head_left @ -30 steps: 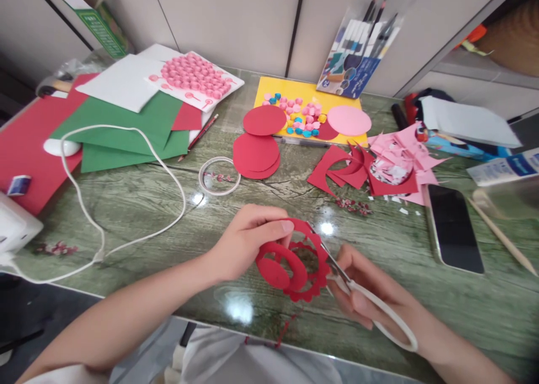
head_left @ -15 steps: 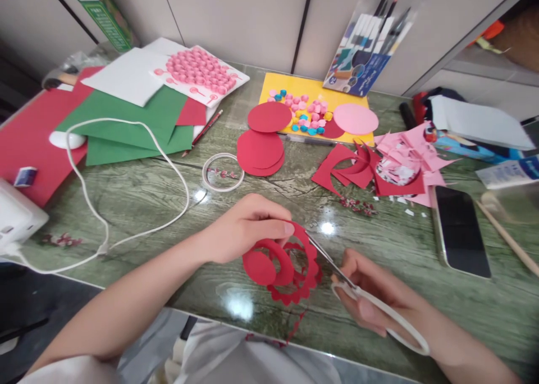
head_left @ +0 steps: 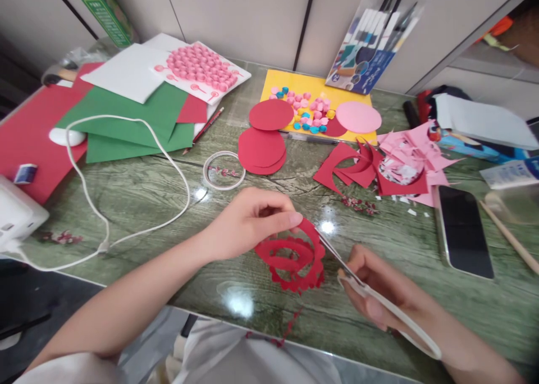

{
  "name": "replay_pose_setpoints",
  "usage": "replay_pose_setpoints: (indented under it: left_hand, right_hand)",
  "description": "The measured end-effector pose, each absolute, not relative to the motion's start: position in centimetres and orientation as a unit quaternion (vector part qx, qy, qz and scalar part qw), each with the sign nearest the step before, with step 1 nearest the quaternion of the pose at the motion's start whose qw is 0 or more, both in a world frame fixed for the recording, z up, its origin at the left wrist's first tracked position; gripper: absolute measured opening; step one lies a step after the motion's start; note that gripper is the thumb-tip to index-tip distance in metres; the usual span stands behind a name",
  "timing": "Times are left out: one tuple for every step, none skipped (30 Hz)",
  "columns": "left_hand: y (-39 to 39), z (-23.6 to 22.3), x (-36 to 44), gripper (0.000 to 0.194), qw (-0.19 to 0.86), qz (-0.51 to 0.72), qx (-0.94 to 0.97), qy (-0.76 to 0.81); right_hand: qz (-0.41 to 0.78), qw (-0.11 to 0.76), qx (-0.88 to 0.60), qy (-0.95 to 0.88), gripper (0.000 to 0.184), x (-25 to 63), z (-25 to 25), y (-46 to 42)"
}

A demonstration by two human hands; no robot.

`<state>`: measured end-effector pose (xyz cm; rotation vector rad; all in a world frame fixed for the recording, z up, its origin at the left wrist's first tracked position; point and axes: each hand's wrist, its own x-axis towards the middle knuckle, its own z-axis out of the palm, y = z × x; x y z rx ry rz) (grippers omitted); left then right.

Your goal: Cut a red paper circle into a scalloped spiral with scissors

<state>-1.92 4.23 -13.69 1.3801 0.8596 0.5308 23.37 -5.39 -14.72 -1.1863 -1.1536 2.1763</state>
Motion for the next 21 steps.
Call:
replay_pose_setpoints:
  left_hand:
    - [4.1,-13.6,-1.9,0.030,0.653,0.228,0.615,0.378]
    - [4.1,-13.6,-1.9,0.030,0.649,0.224,0.622,0.376]
    - [4.0,-13.5,-1.8,0.030,0.645,0.222,0.628,0.374]
    - [4.0,-13.5,-1.8,0.030,0.640,0.221,0.634,0.372]
    - [4.0,-13.5,-1.8,0.030,0.635,0.221,0.641,0.370]
    - [4.1,-13.5,-1.8,0.029,0.630,0.220,0.647,0.368]
    - [4.1,-13.5,-1.8,0.029,0.626,0.220,0.653,0.366]
    - [4.2,-13.5,-1.8,0.029,0.621,0.218,0.660,0.362]
    - [4.3,-13.4,-1.9,0.029,0.616,0.217,0.669,0.356]
    - [4.4,-13.4,-2.0,0.029,0.611,0.214,0.677,0.349]
    - [4.4,-13.3,-2.1,0.029,0.607,0.210,0.686,0.341]
    - [4.5,-13.2,-2.2,0.028,0.603,0.204,0.695,0.333]
    - [4.6,-13.2,-2.3,0.028,0.600,0.197,0.704,0.325]
    - [4.7,-13.1,-2.4,0.028,0.596,0.190,0.713,0.317]
    - [4.7,-13.0,-2.5,0.027,0.592,0.182,0.721,0.309]
    - [4.8,-13.0,-2.6,0.027,0.589,0.174,0.730,0.300]
    - [4.9,-13.0,-2.6,0.026,0.586,0.169,0.737,0.290]
    - [4.9,-12.9,-2.7,0.026,0.584,0.165,0.744,0.279]
    - [5.0,-12.9,-2.7,0.026,0.583,0.162,0.750,0.269]
    - [5.0,-12.9,-2.7,0.026,0.582,0.158,0.754,0.260]
    - [5.0,-12.9,-2.7,0.026,0.581,0.154,0.759,0.251]
  right_hand:
    - [0.781,0.194,-0.429,-0.410,0.039,23.3,-14.6,-5.4]
    - [0.781,0.194,-0.429,-0.410,0.040,23.3,-14.5,-5.5]
    - [0.782,0.191,-0.430,-0.408,0.040,23.2,-14.5,-5.5]
    - [0.784,0.188,-0.430,-0.407,0.041,23.1,-14.4,-5.5]
    - [0.786,0.186,-0.429,-0.406,0.041,23.1,-14.3,-5.5]
    - [0.787,0.183,-0.428,-0.405,0.041,23.0,-14.3,-5.4]
    - [0.788,0.182,-0.427,-0.404,0.041,23.0,-14.3,-5.4]
    - [0.789,0.180,-0.426,-0.404,0.042,23.0,-14.3,-5.4]
    - [0.790,0.179,-0.425,-0.403,0.042,23.0,-14.3,-5.4]
    - [0.791,0.176,-0.425,-0.403,0.042,23.1,-14.3,-5.4]
    - [0.790,0.173,-0.427,-0.405,0.043,23.1,-14.3,-5.4]
    - [0.788,0.167,-0.429,-0.409,0.043,23.2,-14.2,-5.5]
    - [0.786,0.160,-0.433,-0.412,0.044,23.3,-14.2,-5.5]
    - [0.785,0.152,-0.436,-0.412,0.045,23.3,-14.1,-5.5]
    - [0.786,0.143,-0.440,-0.410,0.045,23.4,-14.1,-5.6]
    - [0.788,0.134,-0.443,-0.406,0.046,23.5,-14.1,-5.6]
    - [0.789,0.126,-0.447,-0.403,0.047,23.6,-14.1,-5.6]
    - [0.788,0.119,-0.450,-0.404,0.048,23.7,-14.1,-5.7]
    - [0.783,0.114,-0.452,-0.411,0.049,23.8,-14.1,-5.7]
    - [0.776,0.110,-0.454,-0.423,0.049,23.9,-14.2,-5.6]
    - [0.767,0.106,-0.457,-0.438,0.050,23.9,-14.2,-5.6]
